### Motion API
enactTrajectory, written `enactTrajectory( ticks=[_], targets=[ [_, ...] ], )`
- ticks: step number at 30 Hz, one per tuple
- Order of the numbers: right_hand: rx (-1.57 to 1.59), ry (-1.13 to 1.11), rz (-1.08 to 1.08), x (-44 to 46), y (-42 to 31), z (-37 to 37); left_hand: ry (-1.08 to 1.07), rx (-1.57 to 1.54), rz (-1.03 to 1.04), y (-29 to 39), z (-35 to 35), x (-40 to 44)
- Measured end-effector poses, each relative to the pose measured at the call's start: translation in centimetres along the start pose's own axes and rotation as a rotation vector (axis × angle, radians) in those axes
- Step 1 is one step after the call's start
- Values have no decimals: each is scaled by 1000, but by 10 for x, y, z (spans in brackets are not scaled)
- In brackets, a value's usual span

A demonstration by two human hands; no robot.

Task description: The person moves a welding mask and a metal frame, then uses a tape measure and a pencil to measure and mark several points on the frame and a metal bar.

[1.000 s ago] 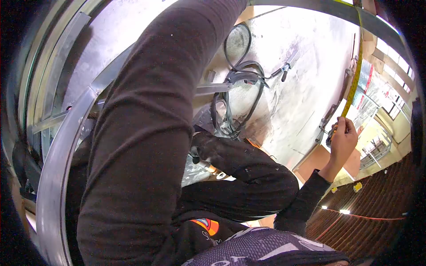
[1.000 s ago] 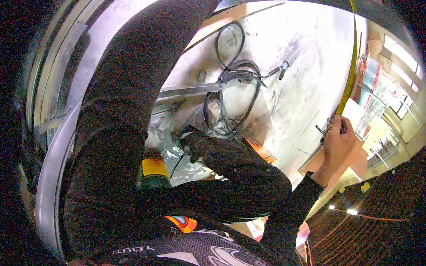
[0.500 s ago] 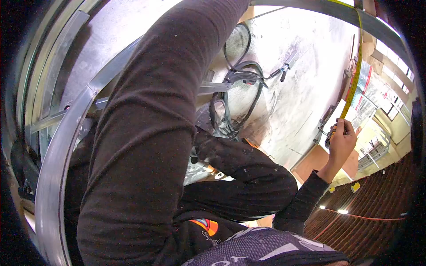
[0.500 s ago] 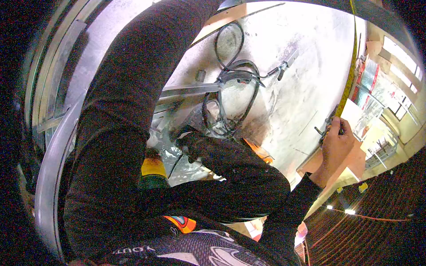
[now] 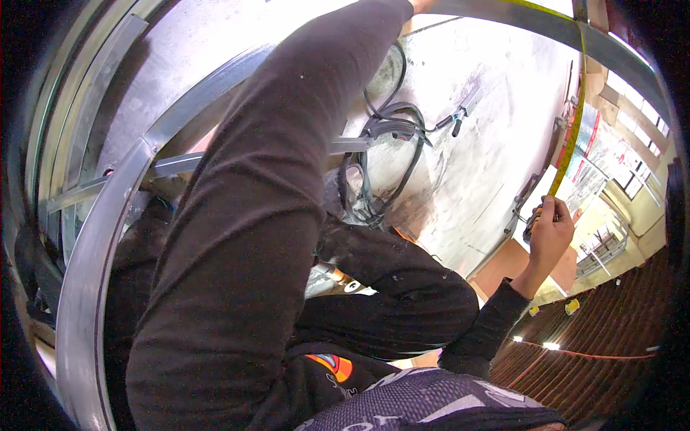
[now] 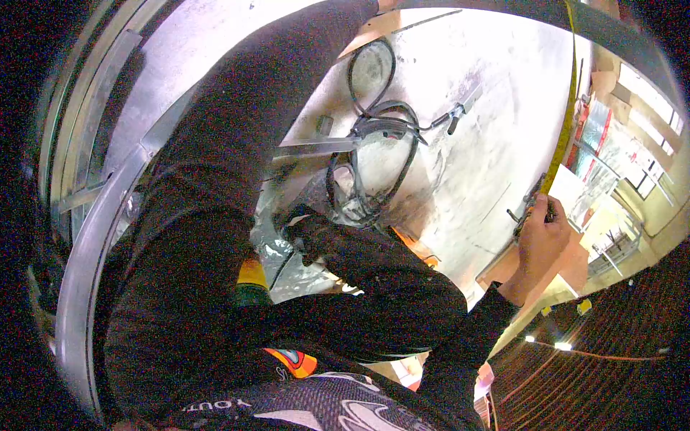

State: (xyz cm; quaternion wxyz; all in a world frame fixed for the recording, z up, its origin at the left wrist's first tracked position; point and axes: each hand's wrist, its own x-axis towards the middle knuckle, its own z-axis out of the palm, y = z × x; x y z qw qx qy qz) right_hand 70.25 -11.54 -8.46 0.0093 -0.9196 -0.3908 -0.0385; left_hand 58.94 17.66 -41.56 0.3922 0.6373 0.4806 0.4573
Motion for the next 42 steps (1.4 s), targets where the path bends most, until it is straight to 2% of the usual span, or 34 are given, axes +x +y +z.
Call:
enactTrajectory(
  ticks=[6, 8, 13, 16, 21, 37, 40, 42],
  targets=[
    [-36, 2, 11, -2, -4, -3, 152, -60, -81, 9, 11, -20],
    [-26, -11, 22, -1, 0, -3, 222, -193, -175, 13, 11, -26],
    [-80, 2, -27, -3, -3, -3, 249, -43, -40, 4, 24, -32],
    [-60, 1, -28, -1, 2, -2, 256, -108, -92, 6, 23, -38],
    [-12, -19, 0, -2, 0, -3, 278, -195, -21, 1, 23, -44],
    [-29, -7, 15, -4, -11, -2, 249, -171, -1, -3, 30, -47],
    [-21, -1, -46, 1, 2, -4, 244, -217, -95, 5, 23, -53],
    [-12, -21, -43, 1, 8, -7, 140, -141, -198, 6, 21, -57]
  ],
)
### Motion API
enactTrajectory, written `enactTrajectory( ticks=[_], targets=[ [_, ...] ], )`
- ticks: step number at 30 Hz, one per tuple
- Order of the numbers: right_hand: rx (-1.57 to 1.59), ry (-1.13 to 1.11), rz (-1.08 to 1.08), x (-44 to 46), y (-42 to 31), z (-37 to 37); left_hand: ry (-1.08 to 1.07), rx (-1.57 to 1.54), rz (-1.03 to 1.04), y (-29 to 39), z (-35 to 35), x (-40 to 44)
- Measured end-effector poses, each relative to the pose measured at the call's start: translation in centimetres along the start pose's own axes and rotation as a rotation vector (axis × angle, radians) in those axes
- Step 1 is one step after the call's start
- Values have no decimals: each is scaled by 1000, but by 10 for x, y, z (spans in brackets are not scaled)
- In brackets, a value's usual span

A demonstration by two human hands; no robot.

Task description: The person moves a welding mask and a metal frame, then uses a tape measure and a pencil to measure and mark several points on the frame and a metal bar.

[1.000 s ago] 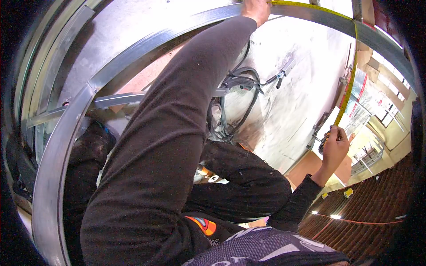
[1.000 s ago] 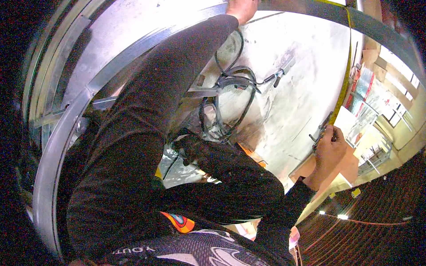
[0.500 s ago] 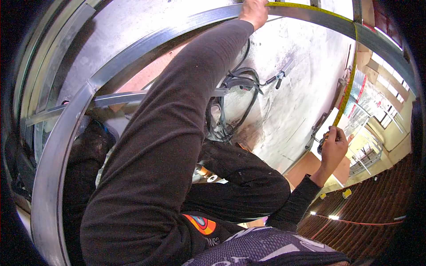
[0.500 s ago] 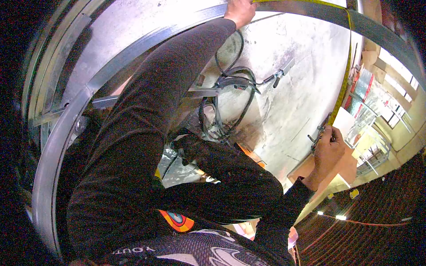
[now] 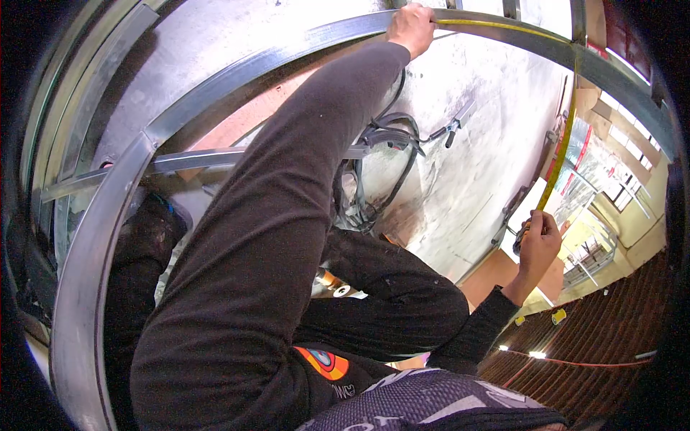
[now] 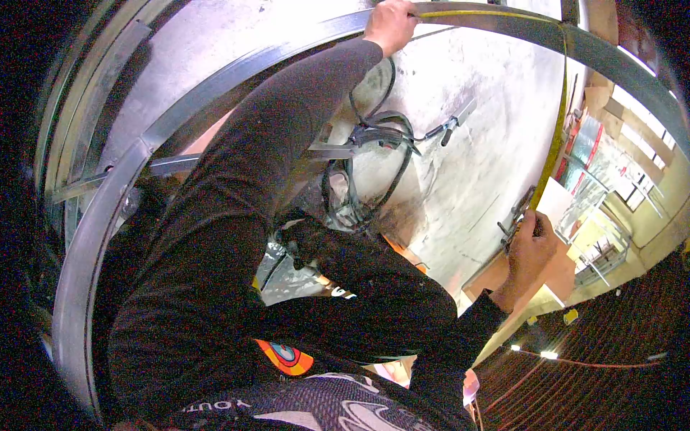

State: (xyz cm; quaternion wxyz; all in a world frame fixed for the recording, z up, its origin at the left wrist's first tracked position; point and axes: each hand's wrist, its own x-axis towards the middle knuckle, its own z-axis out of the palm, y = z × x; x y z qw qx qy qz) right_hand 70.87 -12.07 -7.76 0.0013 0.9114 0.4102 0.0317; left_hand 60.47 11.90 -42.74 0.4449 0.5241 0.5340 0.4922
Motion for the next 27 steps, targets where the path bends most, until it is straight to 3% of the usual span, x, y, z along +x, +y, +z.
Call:
enactTrajectory(
  ticks=[7, 9, 13, 18, 24, 27],
  targets=[
    [24, -35, 12, -1, 9, -4, 65, 13, 16, -7, 6, -14],
    [21, -33, 8, -3, 6, -3, 37, -96, -131, 14, -13, -8],
    [12, -33, 24, -4, 0, -2, 108, -101, -50, 15, -17, -6],
    [24, -26, 50, -7, -5, -2, -45, -51, -48, 11, -12, 8],
    [-2, -34, 74, -7, -11, -1, -25, 1, -40, 11, -14, 16],
    [45, -12, -14, -6, -6, 1, 8, 39, -32, 12, -16, 19]
  ],
)
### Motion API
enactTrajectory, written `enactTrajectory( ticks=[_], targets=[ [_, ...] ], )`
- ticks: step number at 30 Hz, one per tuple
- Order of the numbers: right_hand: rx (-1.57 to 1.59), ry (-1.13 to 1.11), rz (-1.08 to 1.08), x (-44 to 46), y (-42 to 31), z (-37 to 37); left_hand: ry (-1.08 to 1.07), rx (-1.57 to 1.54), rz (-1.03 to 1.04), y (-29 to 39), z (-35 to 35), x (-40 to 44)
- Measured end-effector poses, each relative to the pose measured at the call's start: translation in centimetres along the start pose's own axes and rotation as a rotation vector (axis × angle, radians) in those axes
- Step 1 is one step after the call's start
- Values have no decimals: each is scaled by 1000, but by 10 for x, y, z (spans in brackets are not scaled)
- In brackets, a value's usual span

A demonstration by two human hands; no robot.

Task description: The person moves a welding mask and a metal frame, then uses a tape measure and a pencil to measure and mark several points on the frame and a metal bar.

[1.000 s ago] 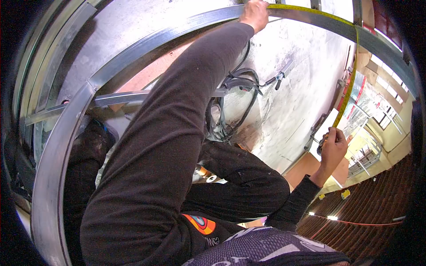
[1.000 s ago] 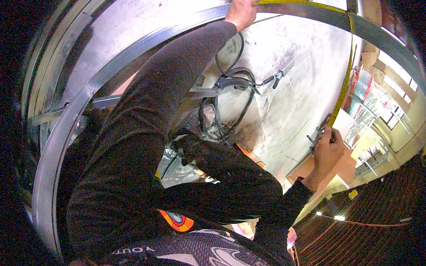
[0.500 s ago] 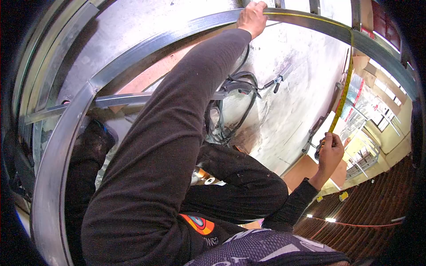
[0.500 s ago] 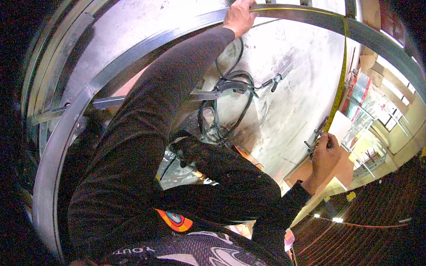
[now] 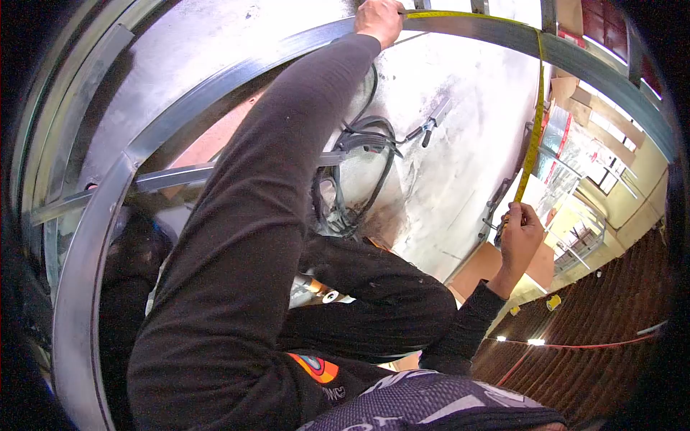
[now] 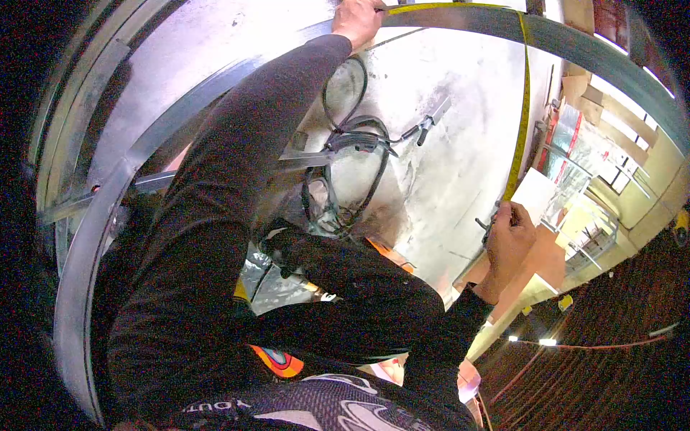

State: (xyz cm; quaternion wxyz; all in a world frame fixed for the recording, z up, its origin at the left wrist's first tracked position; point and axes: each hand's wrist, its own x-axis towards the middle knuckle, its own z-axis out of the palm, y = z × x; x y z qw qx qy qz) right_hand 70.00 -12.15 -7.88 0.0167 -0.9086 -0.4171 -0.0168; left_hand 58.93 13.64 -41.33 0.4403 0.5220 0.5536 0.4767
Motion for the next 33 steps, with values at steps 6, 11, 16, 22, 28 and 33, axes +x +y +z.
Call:
enactTrajectory(
  ticks=[6, 11, 16, 22, 28, 33],
  targets=[
    [-10, 15, 55, -3, -13, 0, 24, 16, 41, -11, 11, 5],
    [-3, -10, 45, -3, -8, -1, 11, 41, 51, -9, 7, 4],
    [-7, -10, 23, -1, -3, 1, 8, 9, 38, -6, 4, 2],
    [2, -9, 50, -1, -1, 1, 3, 11, 28, -10, 8, 4],
    [2, -2, 52, -2, -4, -3, -13, -79, 59, -3, -16, -22],
    [64, -45, 40, -10, -18, -13, 69, -10, 171, -11, -22, -101]
  ],
)
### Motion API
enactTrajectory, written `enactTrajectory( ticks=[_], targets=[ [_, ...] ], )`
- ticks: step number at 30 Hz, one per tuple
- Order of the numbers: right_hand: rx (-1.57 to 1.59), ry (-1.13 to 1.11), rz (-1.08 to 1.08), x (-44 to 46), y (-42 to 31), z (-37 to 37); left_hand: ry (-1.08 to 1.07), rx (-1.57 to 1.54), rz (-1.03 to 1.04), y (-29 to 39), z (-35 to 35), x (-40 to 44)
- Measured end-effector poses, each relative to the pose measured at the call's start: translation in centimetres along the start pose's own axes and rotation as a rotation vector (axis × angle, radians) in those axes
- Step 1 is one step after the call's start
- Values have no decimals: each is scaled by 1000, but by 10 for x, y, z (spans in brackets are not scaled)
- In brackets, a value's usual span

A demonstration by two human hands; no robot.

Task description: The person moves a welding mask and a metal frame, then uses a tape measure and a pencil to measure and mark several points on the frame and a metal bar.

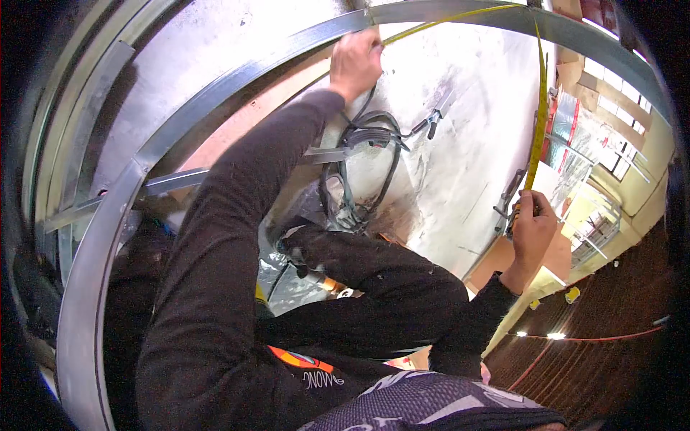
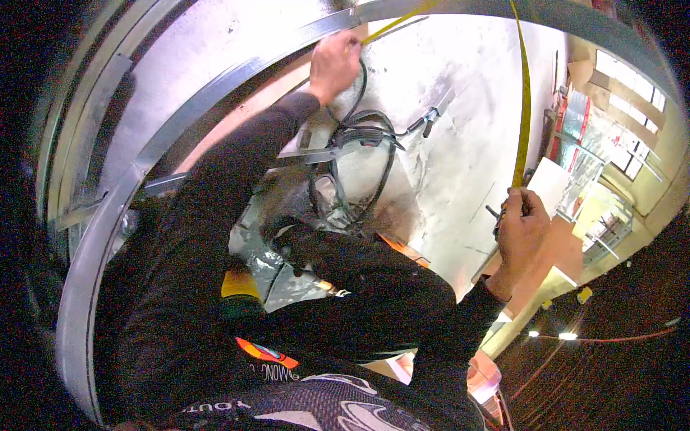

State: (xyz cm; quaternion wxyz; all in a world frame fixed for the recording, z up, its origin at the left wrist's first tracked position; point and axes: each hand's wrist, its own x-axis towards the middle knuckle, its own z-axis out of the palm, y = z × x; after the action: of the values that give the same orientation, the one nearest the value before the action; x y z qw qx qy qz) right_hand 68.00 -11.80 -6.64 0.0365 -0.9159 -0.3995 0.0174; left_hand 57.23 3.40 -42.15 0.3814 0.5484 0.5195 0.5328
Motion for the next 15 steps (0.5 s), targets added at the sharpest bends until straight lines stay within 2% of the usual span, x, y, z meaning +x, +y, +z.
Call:
enactTrajectory(
  ticks=[1, 6, 7, 9, 14, 15],
  targets=[
    [-26, 57, -110, 1, 9, 2, -6, -48, -55, 4, -4, -20],
    [41, -78, -80, -8, 15, -10, -148, -215, -332, 31, -42, -108],
    [25, -100, -87, -10, 16, -11, -157, -200, -313, 37, -49, -122],
    [11, -137, -97, -17, 9, -15, -187, -212, -402, 48, -60, -147],
    [10, -220, -145, -29, 13, -24, -245, -153, -383, 65, -95, -192],
    [-37, -208, -211, -28, 20, -22, -255, -137, -398, 66, -100, -197]
  ],
)
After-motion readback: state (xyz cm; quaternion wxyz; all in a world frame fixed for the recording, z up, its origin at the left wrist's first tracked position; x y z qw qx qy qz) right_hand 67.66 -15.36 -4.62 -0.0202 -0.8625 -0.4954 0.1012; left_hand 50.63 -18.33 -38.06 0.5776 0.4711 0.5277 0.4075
